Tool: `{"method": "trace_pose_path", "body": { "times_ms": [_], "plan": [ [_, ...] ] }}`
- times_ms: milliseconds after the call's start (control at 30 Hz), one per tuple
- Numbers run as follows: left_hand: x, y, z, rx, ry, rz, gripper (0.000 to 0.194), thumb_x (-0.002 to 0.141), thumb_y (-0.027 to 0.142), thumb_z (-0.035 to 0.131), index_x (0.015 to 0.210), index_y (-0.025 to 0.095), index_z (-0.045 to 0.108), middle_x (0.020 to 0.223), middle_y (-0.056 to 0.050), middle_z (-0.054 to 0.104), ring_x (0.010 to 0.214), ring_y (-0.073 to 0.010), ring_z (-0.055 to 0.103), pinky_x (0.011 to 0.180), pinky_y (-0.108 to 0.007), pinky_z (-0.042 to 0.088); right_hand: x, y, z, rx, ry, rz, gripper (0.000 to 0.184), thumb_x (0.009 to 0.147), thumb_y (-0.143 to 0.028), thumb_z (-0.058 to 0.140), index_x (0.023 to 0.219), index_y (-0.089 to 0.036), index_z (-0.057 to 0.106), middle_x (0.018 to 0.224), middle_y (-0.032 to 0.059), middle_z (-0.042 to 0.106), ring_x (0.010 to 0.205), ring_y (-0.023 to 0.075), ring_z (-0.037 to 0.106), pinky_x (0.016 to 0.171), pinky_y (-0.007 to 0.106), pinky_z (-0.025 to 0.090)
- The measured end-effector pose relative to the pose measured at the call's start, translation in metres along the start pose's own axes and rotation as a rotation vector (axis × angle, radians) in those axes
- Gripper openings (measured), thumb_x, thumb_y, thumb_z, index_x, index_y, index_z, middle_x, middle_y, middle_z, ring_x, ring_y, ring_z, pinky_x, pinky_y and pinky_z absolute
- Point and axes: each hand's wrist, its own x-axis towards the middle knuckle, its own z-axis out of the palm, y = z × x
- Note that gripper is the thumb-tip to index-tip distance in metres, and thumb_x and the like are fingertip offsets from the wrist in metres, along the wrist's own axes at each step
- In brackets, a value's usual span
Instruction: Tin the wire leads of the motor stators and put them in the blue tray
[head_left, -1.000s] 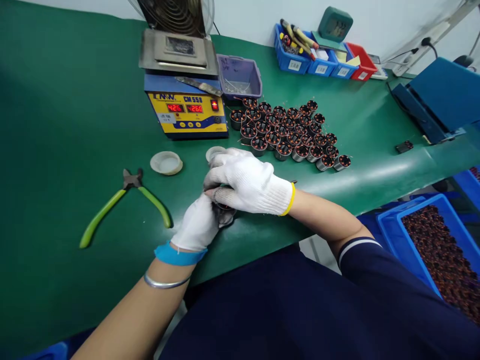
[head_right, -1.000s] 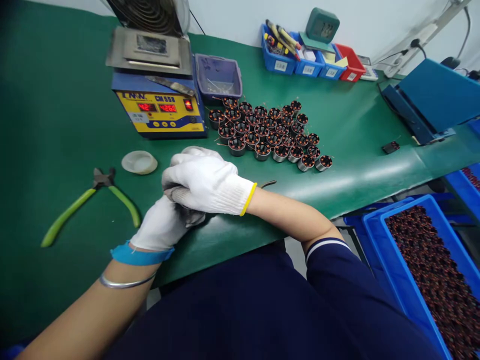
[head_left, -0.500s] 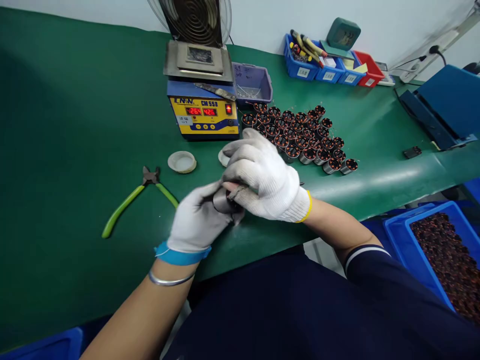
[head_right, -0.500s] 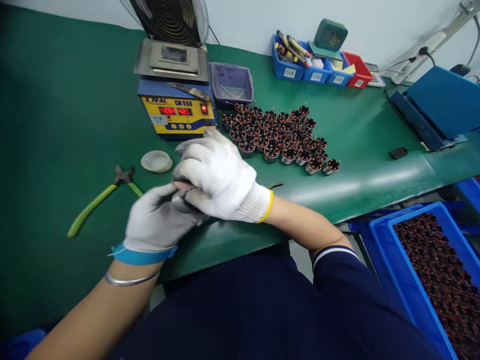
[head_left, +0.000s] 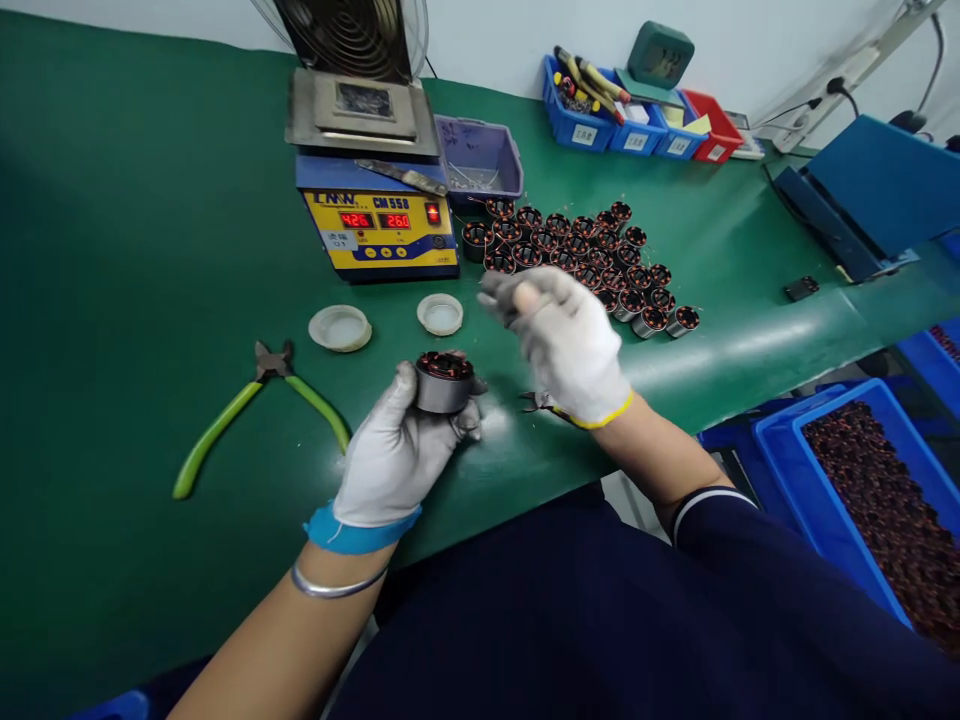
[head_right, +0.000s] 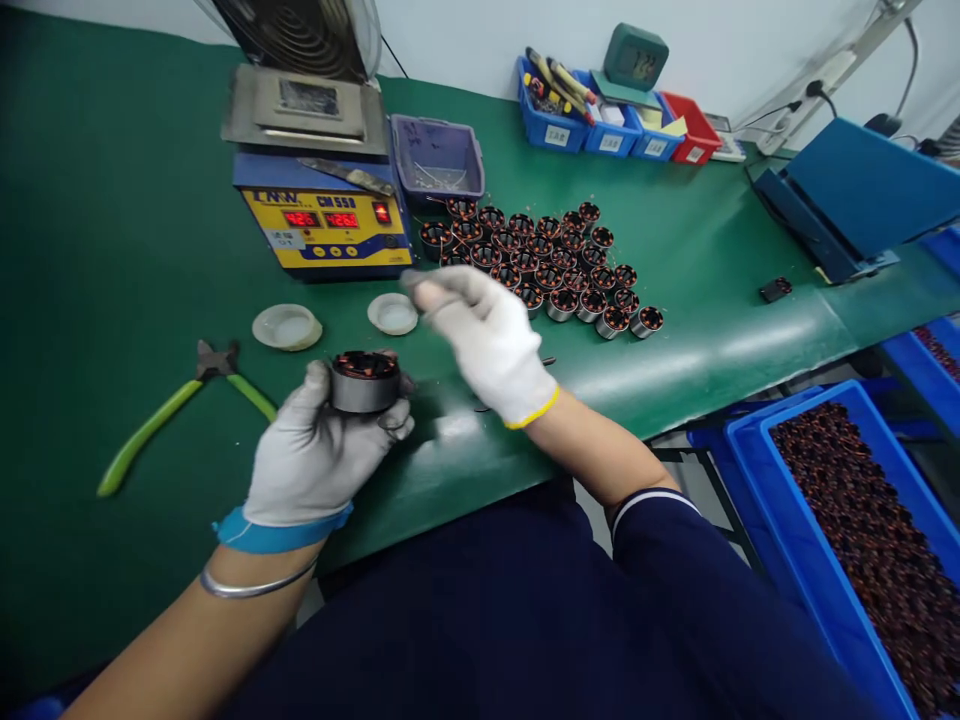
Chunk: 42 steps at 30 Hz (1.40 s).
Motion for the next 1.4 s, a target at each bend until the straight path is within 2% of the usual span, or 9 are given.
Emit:
{"method": "trace_pose_path", "body": {
  "times_ms": [167,300,433,600,733,933,1133,1300,1400],
  "plan": [
    [-0.001,-0.007,-0.004,0.046,0.018,0.148,0.03,0.084,0.046,0.077,0.107,0.026,0.074,0.116,-0.008,0.074,0.099,-0.0262,0.072,0.086,-0.04,0.063,-0.024,0.011,-0.01,-0.137,-0.087,0.162,0.041,0.087,-0.055,0.067,0.101,-0.017,0.064,0.101,0.0075,0.068,0.099,0.0213,0.067,0.095,0.04,0.057],
    [-0.002,-0.024,-0.013,0.216,0.037,0.284,0.049,0.081,0.037,0.081,0.128,0.037,0.068,0.148,0.001,0.059,0.145,-0.0264,0.048,0.121,-0.041,0.041,-0.05,0.012,0.01,-0.378,-0.273,0.021,0.059,0.083,-0.042,0.072,0.134,-0.015,0.059,0.135,0.0135,0.059,0.128,0.0257,0.056,0.113,0.042,0.048],
    [-0.003,-0.036,-0.017,0.34,-0.032,0.307,0.058,0.087,0.04,0.076,0.142,0.042,0.058,0.163,0.004,0.041,0.156,-0.0257,0.028,0.127,-0.04,0.03,-0.057,0.021,0.017,-0.342,-0.267,-0.094,0.055,0.087,-0.031,0.063,0.139,-0.013,0.053,0.141,0.0132,0.056,0.135,0.0216,0.052,0.12,0.034,0.044],
    [-0.001,-0.024,-0.019,0.839,0.035,0.832,0.058,0.089,0.035,0.072,0.143,0.047,0.056,0.159,0.006,0.046,0.146,-0.0293,0.046,0.122,-0.049,0.038,-0.054,0.027,0.007,-0.356,-0.308,-0.196,0.051,0.085,-0.021,0.059,0.135,-0.01,0.053,0.136,0.0145,0.059,0.13,0.0217,0.056,0.115,0.035,0.048],
    [0.0,-0.002,-0.025,1.234,0.171,0.84,0.01,0.083,0.02,0.071,0.091,0.025,0.074,0.089,-0.002,0.072,0.085,-0.0202,0.068,0.079,-0.035,0.053,-0.053,0.028,0.002,-0.376,-0.34,-0.244,0.052,0.083,-0.019,0.06,0.134,-0.01,0.054,0.134,0.0144,0.06,0.127,0.0222,0.058,0.113,0.034,0.049],
    [0.007,0.011,-0.022,0.564,0.062,0.862,0.017,0.072,0.019,0.061,0.057,0.019,0.054,0.048,0.003,0.047,0.043,-0.0128,0.046,0.043,-0.027,0.036,-0.05,0.023,-0.008,-0.355,-0.233,-0.228,0.047,0.086,-0.024,0.064,0.131,-0.011,0.055,0.131,0.0146,0.061,0.125,0.0226,0.059,0.11,0.036,0.051],
    [0.002,0.001,-0.015,0.865,0.204,0.441,0.008,0.076,0.023,0.074,0.073,0.016,0.069,0.071,-0.001,0.066,0.063,-0.0125,0.057,0.057,-0.024,0.045,-0.052,0.026,-0.006,-0.389,-0.266,-0.288,0.046,0.087,-0.02,0.059,0.132,-0.011,0.054,0.132,0.0147,0.061,0.126,0.0222,0.058,0.112,0.036,0.049],
    [-0.001,0.014,-0.007,0.241,0.062,0.582,0.033,0.07,0.039,0.084,0.059,0.02,0.06,0.051,0.003,0.045,0.047,-0.0127,0.042,0.044,-0.028,0.036,-0.052,0.025,-0.005,-0.409,-0.278,-0.231,0.048,0.086,-0.022,0.06,0.133,-0.012,0.054,0.133,0.0133,0.061,0.125,0.0224,0.058,0.111,0.036,0.05],
    [0.002,0.015,-0.009,0.366,0.132,0.557,0.039,0.068,0.051,0.083,0.059,0.02,0.061,0.053,0.002,0.049,0.046,-0.0128,0.044,0.041,-0.028,0.035,-0.051,0.025,-0.007,-0.42,-0.276,-0.197,0.049,0.085,-0.023,0.061,0.133,-0.012,0.055,0.132,0.0135,0.061,0.124,0.0229,0.058,0.112,0.037,0.05]
  ]
}}
